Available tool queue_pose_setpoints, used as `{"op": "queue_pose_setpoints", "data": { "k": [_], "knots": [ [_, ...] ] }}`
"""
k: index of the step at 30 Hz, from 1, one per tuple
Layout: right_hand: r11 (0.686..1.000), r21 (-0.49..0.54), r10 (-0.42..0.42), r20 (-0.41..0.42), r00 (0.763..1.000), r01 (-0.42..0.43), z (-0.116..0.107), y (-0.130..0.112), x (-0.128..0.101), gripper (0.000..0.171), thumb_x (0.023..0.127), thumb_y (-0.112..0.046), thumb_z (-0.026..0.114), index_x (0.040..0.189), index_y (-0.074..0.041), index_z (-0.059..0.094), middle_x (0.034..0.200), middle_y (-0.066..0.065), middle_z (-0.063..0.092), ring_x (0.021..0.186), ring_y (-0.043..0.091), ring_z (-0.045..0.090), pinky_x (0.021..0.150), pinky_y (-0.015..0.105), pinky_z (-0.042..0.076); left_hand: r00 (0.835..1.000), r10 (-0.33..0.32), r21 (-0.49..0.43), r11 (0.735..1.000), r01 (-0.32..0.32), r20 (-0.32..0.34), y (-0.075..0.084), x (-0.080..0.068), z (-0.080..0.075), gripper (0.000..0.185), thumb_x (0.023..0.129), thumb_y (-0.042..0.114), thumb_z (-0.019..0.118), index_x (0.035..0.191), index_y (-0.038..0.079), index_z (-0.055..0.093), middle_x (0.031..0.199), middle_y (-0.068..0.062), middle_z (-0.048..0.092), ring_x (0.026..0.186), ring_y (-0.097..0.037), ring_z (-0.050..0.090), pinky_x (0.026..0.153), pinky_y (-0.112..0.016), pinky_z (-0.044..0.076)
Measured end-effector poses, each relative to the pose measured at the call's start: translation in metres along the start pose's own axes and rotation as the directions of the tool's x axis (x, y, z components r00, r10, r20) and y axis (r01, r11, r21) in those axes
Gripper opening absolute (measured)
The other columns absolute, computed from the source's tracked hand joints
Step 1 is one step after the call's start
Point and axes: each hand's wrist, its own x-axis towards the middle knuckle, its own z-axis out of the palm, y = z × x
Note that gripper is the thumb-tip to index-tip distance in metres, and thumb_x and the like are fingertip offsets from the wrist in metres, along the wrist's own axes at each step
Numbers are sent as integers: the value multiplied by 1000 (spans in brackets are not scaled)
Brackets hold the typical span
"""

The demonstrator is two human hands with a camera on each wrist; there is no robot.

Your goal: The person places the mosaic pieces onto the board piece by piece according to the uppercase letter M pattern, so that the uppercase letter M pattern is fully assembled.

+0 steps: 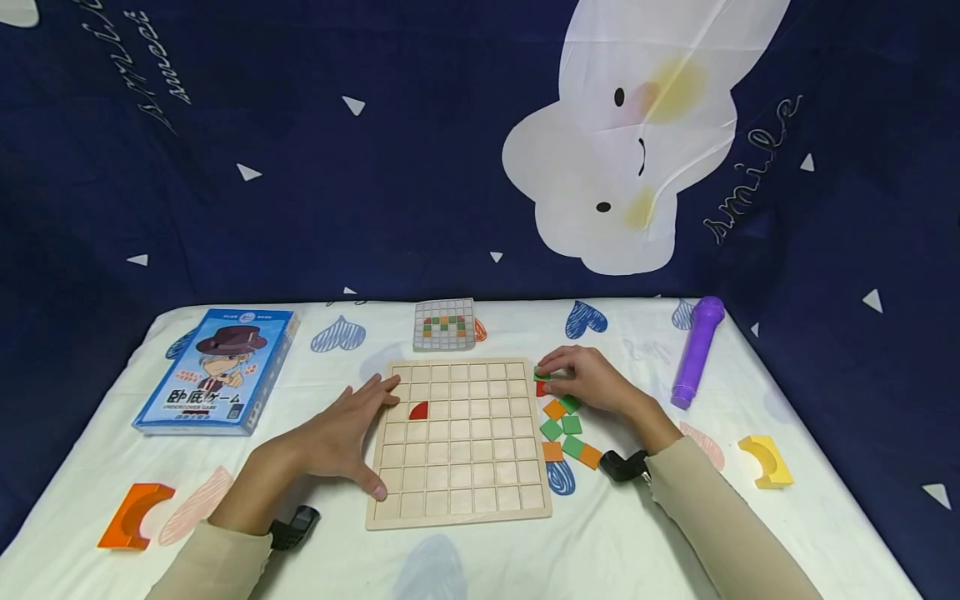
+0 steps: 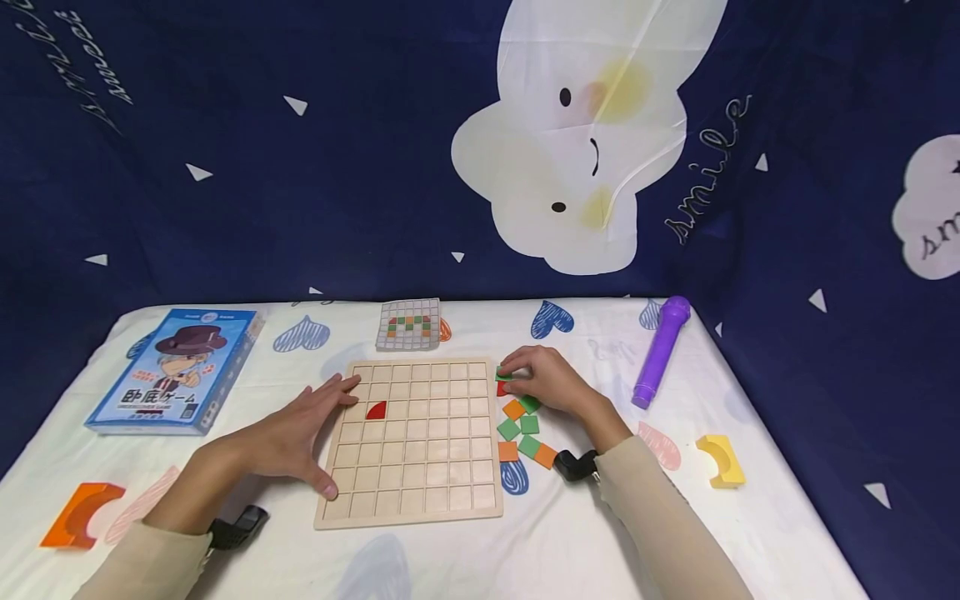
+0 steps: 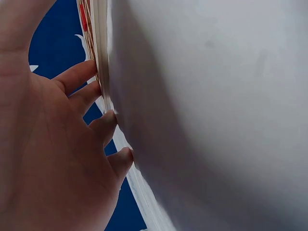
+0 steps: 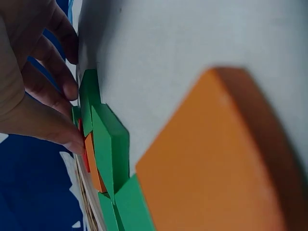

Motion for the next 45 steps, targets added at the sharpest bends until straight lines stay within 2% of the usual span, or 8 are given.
{"op": "queue_pose_setpoints", "data": {
  "k": [8,12,16,23,28,35,45],
  "knots": [
    [999,28,15,3,1000,-15,-1,2,1,24,88,-12,78,112,-14,80,120,1,73,119,22,65,104,40,53,1000,11,-8,1000,-11,5,1,-1,-1,132,45,69,93,148,4,42,171,-15,21,159,-46,14,126,-71,14],
    [999,42,-3,3,1000,3,-2,1,2,23,87,-12,80,109,-15,81,117,1,73,113,20,64,98,32,54,1000,-6,-12,1000,6,9,1,-1,-1,132,45,70,93,148,5,43,172,-13,20,160,-43,13,128,-69,12],
    [999,37,-22,4,1000,22,-3,1,4,21,86,-12,81,107,-15,81,115,1,73,107,17,64,92,24,53,1000,5,-16,1000,-5,3,0,-1,-1,133,45,69,93,149,4,42,172,-14,21,160,-44,13,127,-69,13],
    [999,40,-6,17,1000,5,-5,1,6,22,85,-15,83,106,-13,81,113,5,73,94,13,63,81,20,52,1000,4,-5,1000,-4,6,1,-1,-2,134,45,69,93,149,4,41,171,-15,21,159,-45,13,127,-70,13],
    [999,49,1,26,1000,-2,-7,0,7,21,85,-14,82,106,-13,81,113,5,74,94,14,64,82,21,52,1000,17,-3,1000,-17,2,3,-2,-4,133,45,68,94,149,4,41,171,-16,22,159,-47,14,126,-71,14],
    [997,75,-19,13,1000,18,-9,3,6,19,91,-8,74,108,-12,81,116,6,75,112,23,67,96,23,54,1000,6,12,1000,-6,2,2,-1,-4,136,45,69,93,152,5,38,170,-15,24,159,-47,15,126,-71,15],
    [997,78,-18,-93,996,26,-5,-8,2,19,90,-10,76,109,-11,80,119,6,73,103,20,68,83,17,56,1000,-2,13,1000,2,4,0,0,-1,139,45,70,93,154,6,35,170,-14,25,159,-45,14,127,-70,14]
  ]
}}
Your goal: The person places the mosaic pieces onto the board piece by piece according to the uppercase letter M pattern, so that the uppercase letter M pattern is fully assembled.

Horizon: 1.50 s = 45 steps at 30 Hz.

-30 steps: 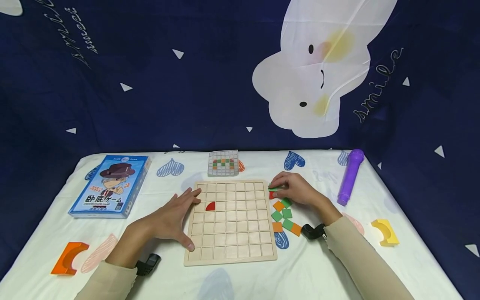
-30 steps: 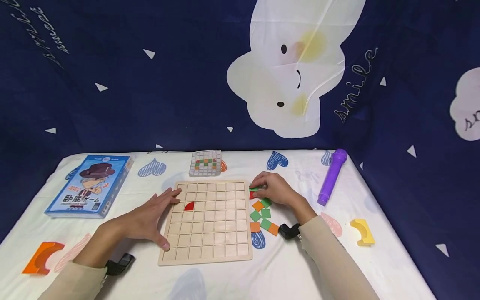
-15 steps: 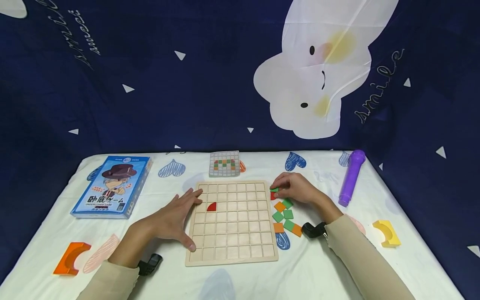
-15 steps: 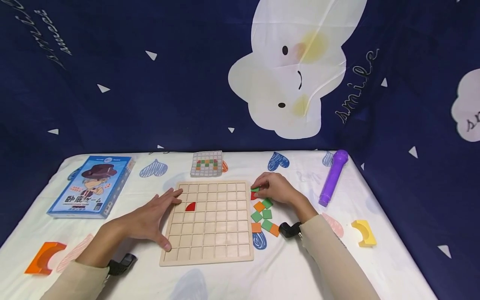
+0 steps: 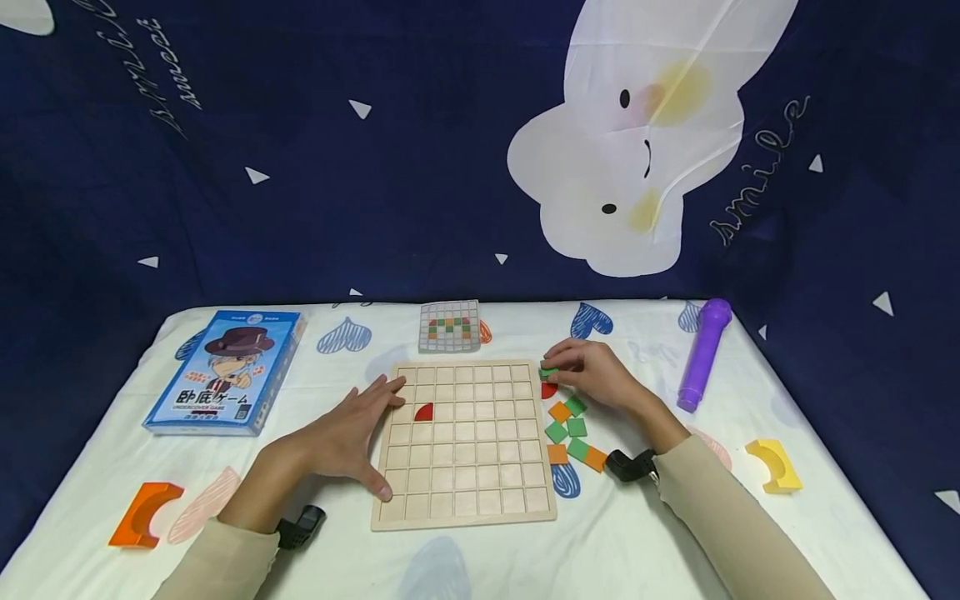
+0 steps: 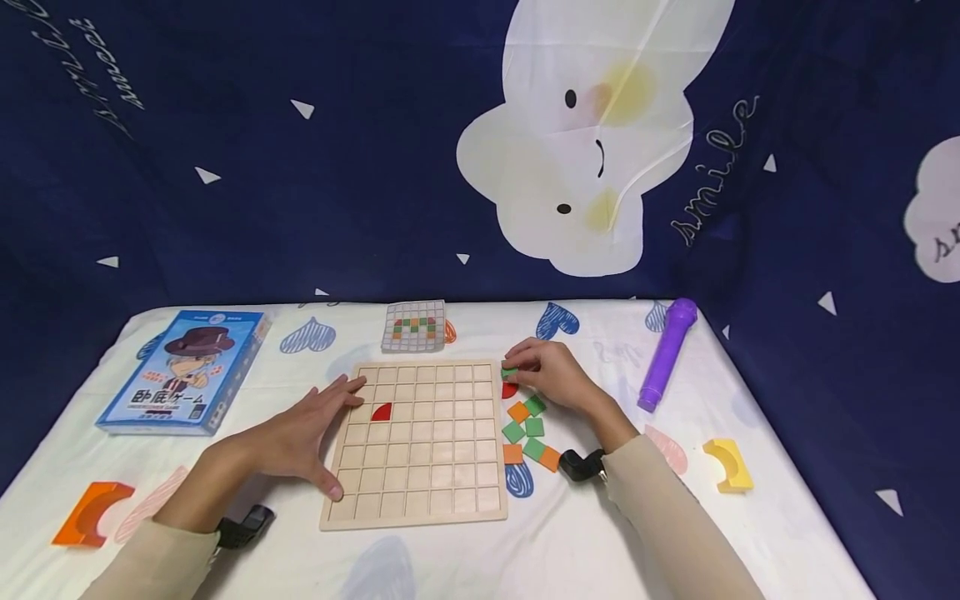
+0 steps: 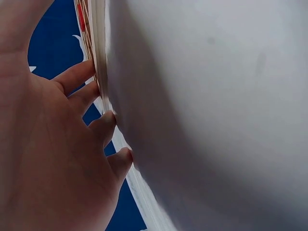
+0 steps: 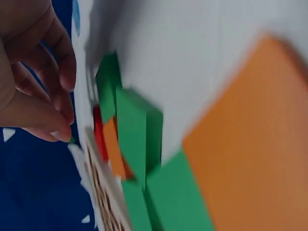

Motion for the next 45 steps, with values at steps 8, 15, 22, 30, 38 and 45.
{"op": "queue_pose_setpoints", "data": {
  "k": [8,15,22,30,38,45],
  "knots": [
    [995,68,-66,-3,998,66,13,-24,2,19,91,-5,73,108,-10,80,122,6,73,96,17,71,72,17,57,1000,23,-18,1000,-23,4,1,-4,-3,133,46,68,93,150,3,41,171,-15,21,159,-46,12,127,-70,13],
    [991,89,-106,33,994,103,28,-38,8,20,90,-6,75,109,-11,80,121,5,74,96,14,71,75,19,60,1000,23,-13,1000,-23,7,1,-3,-3,130,47,67,94,148,3,43,171,-15,21,159,-46,12,127,-70,13],
    [988,114,-116,83,990,106,47,-49,15,20,90,-11,78,109,-14,80,121,2,75,99,13,71,77,20,59,1000,20,-10,1000,-20,14,1,-2,-3,129,47,66,94,147,3,44,171,-15,21,159,-46,13,127,-70,14],
    [979,139,-168,125,978,150,69,-68,24,18,89,-11,78,106,-10,81,120,3,73,101,14,71,78,18,59,1000,10,-2,1000,-10,17,0,-1,-3,130,46,68,93,148,4,44,171,-14,21,159,-45,13,127,-69,14],
    [979,98,-194,158,968,180,87,-84,29,15,88,-15,80,103,-12,81,110,-2,74,99,10,68,80,18,57,1000,9,4,1000,-9,25,0,0,-2,131,48,70,92,149,4,42,171,-15,21,159,-45,12,127,-69,14],
    [976,0,-216,165,962,219,97,-91,33,14,87,-18,81,100,-13,81,105,-2,76,92,8,67,80,17,56,1000,3,12,1000,-4,27,1,0,-3,134,47,71,92,151,4,40,171,-14,21,159,-45,13,127,-70,15]
  ]
}}
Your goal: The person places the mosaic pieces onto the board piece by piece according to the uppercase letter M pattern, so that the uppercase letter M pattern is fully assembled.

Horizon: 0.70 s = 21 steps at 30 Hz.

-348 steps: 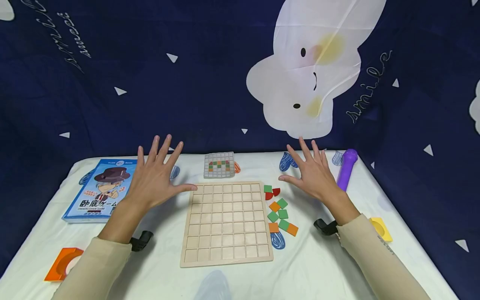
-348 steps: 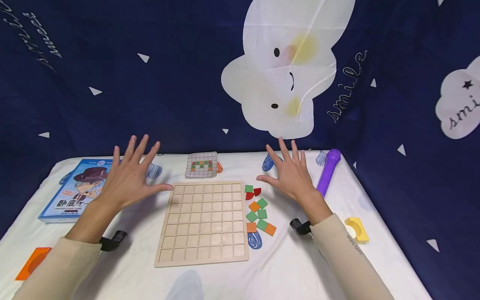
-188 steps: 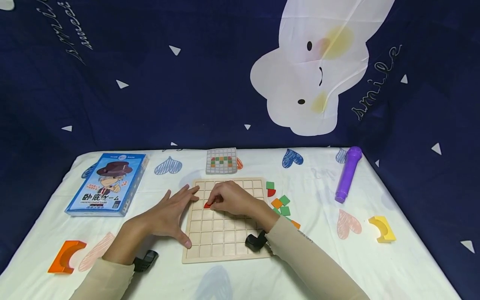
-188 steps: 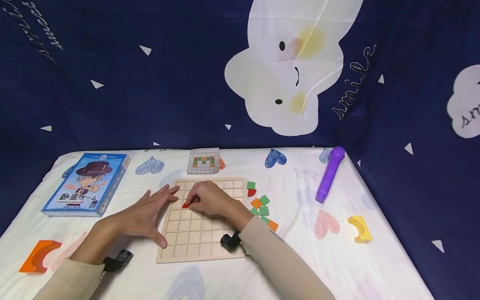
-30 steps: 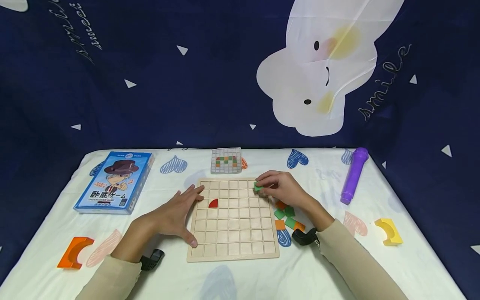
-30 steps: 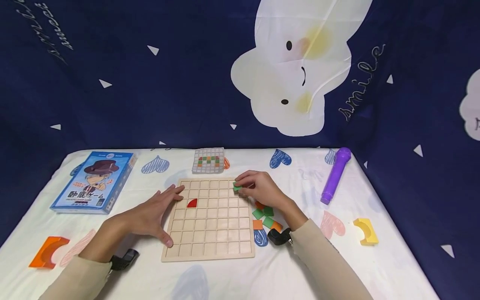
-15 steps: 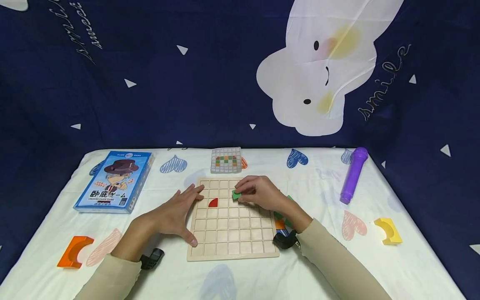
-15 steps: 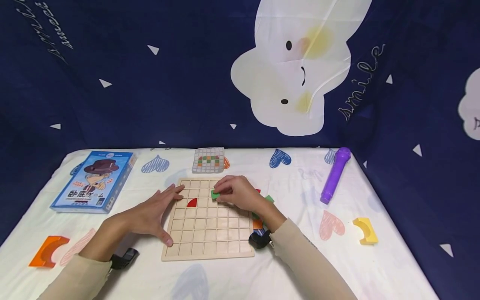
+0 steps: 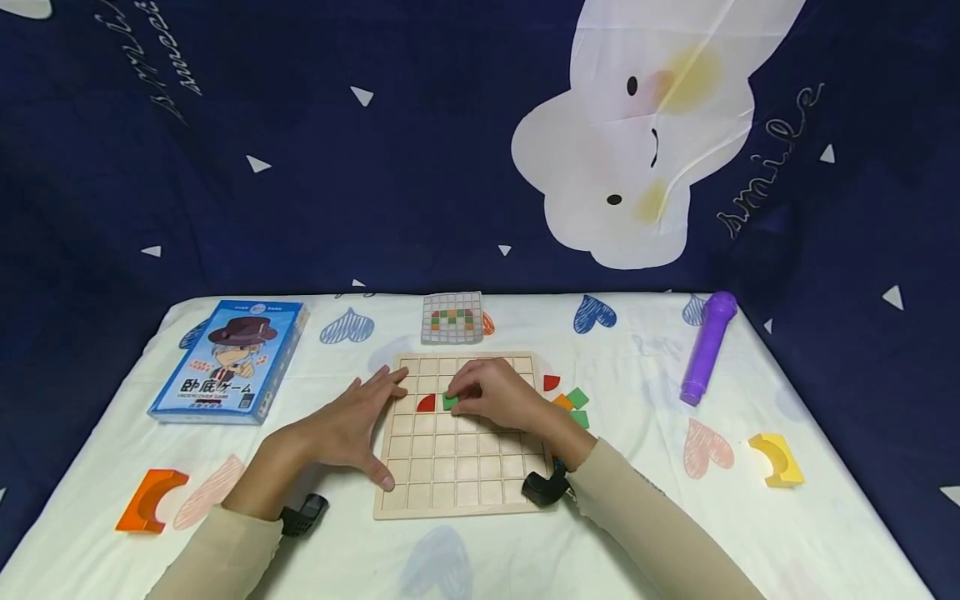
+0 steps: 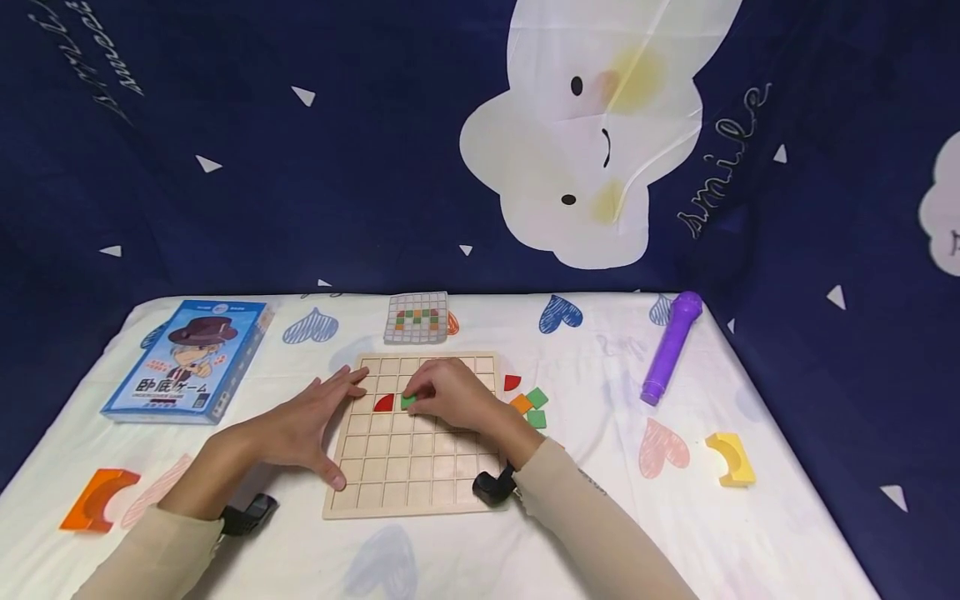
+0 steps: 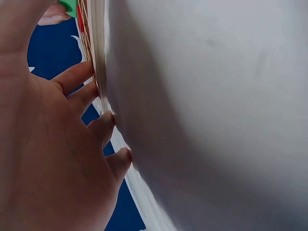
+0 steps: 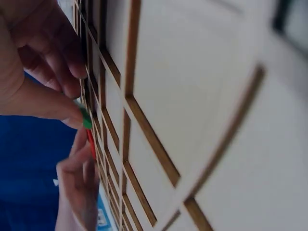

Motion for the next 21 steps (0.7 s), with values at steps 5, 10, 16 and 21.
{"op": "queue_pose_setpoints", "data": {
  "k": [5,10,16,21],
  "knots": [
    [998,-64,11,18,1000,-10,3,-6,4,11,88,-19,81,99,-15,80,100,-4,75,85,4,64,78,17,54,1000,-5,2,1000,5,-2,0,0,0,136,46,72,91,151,4,39,171,-14,22,159,-45,13,127,-69,15],
    [992,-121,32,33,999,-27,4,-13,7,10,87,-17,81,97,-16,80,96,-5,74,81,4,62,76,17,52,1000,-6,6,1000,6,-1,-1,0,0,137,46,72,92,152,5,37,171,-14,23,159,-45,13,127,-70,15],
    [993,-113,47,29,998,-43,5,-17,7,9,86,-15,82,95,-14,80,95,-2,74,79,4,63,77,18,51,1000,-18,2,1000,18,5,0,1,-1,142,46,71,92,156,5,31,170,-15,26,159,-45,13,127,-69,14],
    [994,-98,50,30,998,-47,5,-15,7,10,86,-13,82,95,-13,80,95,-2,74,79,5,63,74,17,52,1000,-12,-2,1000,12,4,0,1,0,145,46,71,92,158,5,27,168,-15,31,159,-45,13,127,-69,14]
  ]
}}
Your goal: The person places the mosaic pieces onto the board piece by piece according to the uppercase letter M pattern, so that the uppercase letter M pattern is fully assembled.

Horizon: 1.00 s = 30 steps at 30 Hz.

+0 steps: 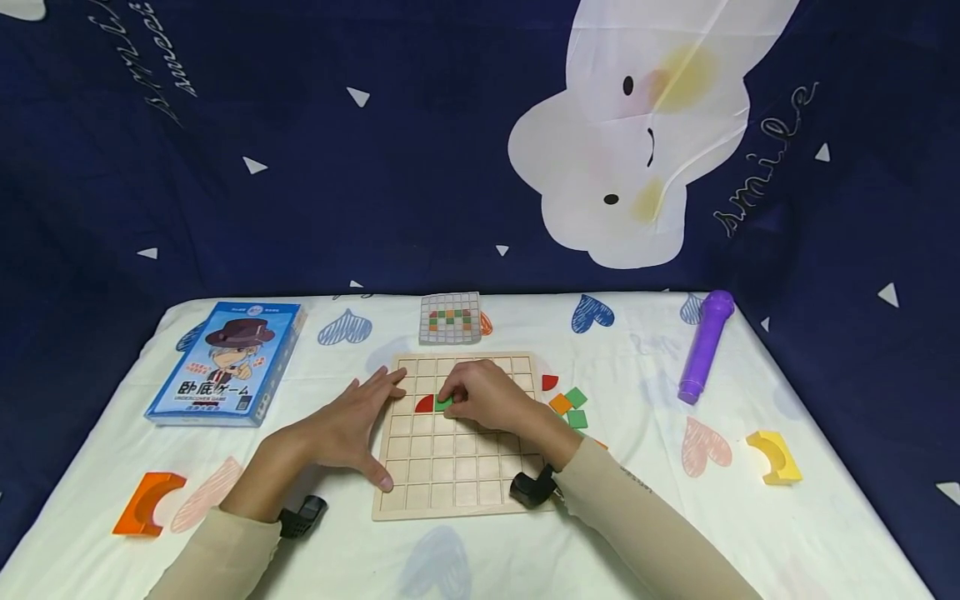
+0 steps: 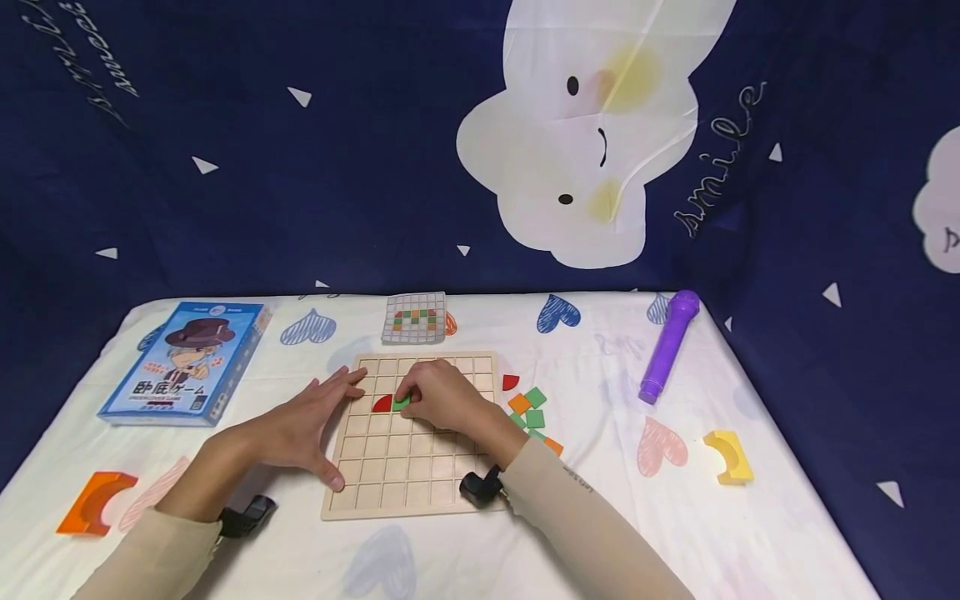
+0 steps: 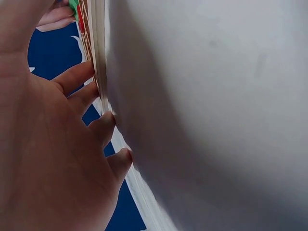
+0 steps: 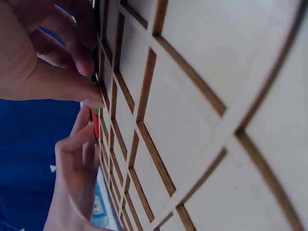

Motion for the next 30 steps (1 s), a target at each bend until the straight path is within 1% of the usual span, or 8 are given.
{"op": "queue_pose_setpoints", "data": {
  "k": [3,6,10,17,21,25,30],
  "knots": [
    [1000,4,2,9,1000,-2,0,0,1,10,86,-13,82,96,-13,80,96,-1,74,80,5,63,73,16,52,1000,5,0,1000,-5,-3,-1,-1,0,147,46,71,92,159,4,25,166,-15,35,159,-45,13,127,-69,14],
    [1000,8,10,16,1000,-10,0,0,1,10,86,-13,82,96,-13,80,96,-2,74,79,4,62,73,17,52,1000,9,-4,1000,-9,-6,-1,-2,0,144,46,70,92,157,4,29,167,-15,33,159,-45,13,127,-69,15],
    [1000,13,12,19,1000,-12,-1,-1,1,10,85,-13,83,95,-13,80,95,-2,73,79,5,61,74,17,51,1000,14,-12,1000,-14,-9,-1,-2,1,135,46,69,93,151,4,38,171,-14,23,159,-45,13,127,-69,14],
    [1000,8,9,10,1000,-9,0,1,0,11,84,-14,84,94,-13,80,93,-2,74,79,5,60,75,19,51,999,33,-19,999,-33,-8,-1,-1,1,132,47,67,94,150,3,40,171,-15,22,159,-45,12,126,-71,14],
    [1000,12,6,8,1000,-6,0,1,-2,11,84,-13,83,95,-14,80,95,-2,74,81,6,61,76,19,51,1000,28,-19,999,-28,-2,-2,-1,1,131,48,67,94,149,3,41,171,-14,22,160,-45,11,127,-70,13],
    [999,31,-19,23,1000,19,-3,2,-5,13,85,-12,82,98,-12,79,100,-1,74,86,10,64,79,20,54,1000,17,-21,1000,-17,2,-1,-1,1,129,48,66,94,148,4,42,171,-13,21,160,-44,11,127,-70,13],
    [994,97,-51,26,998,48,-9,5,-10,16,88,-14,79,104,-10,79,115,1,71,97,12,67,85,23,59,1000,-9,-6,1000,9,10,-1,-2,1,134,48,67,93,152,5,37,172,-13,21,160,-43,11,128,-68,14]
  ]
}}
